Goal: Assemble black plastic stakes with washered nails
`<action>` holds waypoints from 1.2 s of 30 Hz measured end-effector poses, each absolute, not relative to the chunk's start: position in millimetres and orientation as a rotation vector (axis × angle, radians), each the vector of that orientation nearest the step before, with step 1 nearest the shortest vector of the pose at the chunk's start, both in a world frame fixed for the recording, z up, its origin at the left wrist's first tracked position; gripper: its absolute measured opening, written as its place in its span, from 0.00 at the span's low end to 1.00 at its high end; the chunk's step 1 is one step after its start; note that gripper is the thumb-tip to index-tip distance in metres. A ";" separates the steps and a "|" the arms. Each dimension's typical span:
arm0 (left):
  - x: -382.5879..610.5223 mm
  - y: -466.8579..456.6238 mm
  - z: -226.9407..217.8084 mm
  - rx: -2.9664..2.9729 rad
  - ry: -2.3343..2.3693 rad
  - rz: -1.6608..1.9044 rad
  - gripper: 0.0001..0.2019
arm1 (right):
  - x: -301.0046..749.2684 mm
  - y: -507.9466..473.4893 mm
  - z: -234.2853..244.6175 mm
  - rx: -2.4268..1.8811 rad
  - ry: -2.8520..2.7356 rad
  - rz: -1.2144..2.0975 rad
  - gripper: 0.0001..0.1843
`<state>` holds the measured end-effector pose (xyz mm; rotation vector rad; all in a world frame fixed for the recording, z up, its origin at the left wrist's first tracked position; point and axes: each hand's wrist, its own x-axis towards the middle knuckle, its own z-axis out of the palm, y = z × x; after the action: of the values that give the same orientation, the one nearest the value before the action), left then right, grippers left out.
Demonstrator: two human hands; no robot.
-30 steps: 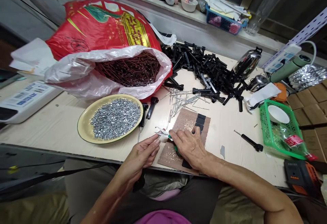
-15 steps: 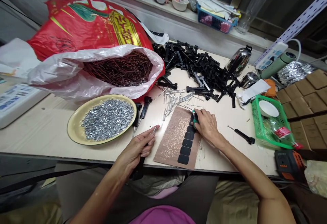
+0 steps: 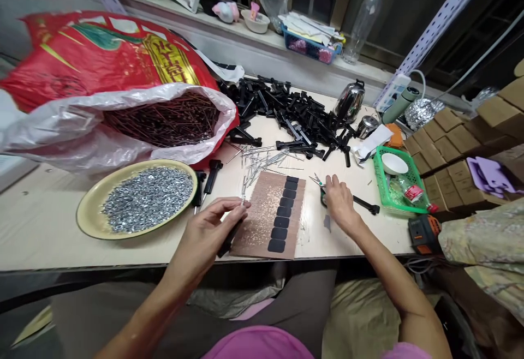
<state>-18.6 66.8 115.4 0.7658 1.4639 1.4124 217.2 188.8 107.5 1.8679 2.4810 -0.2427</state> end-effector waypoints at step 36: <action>6.0 135.0 7.2 2.238 1.875 0.929 0.09 | 210.9 127.9 77.2 1.727 3.426 -0.341 0.14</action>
<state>6.0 135.0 7.2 2.2384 1.8750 0.9295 210.9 127.9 77.2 1.7272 3.4263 -0.3410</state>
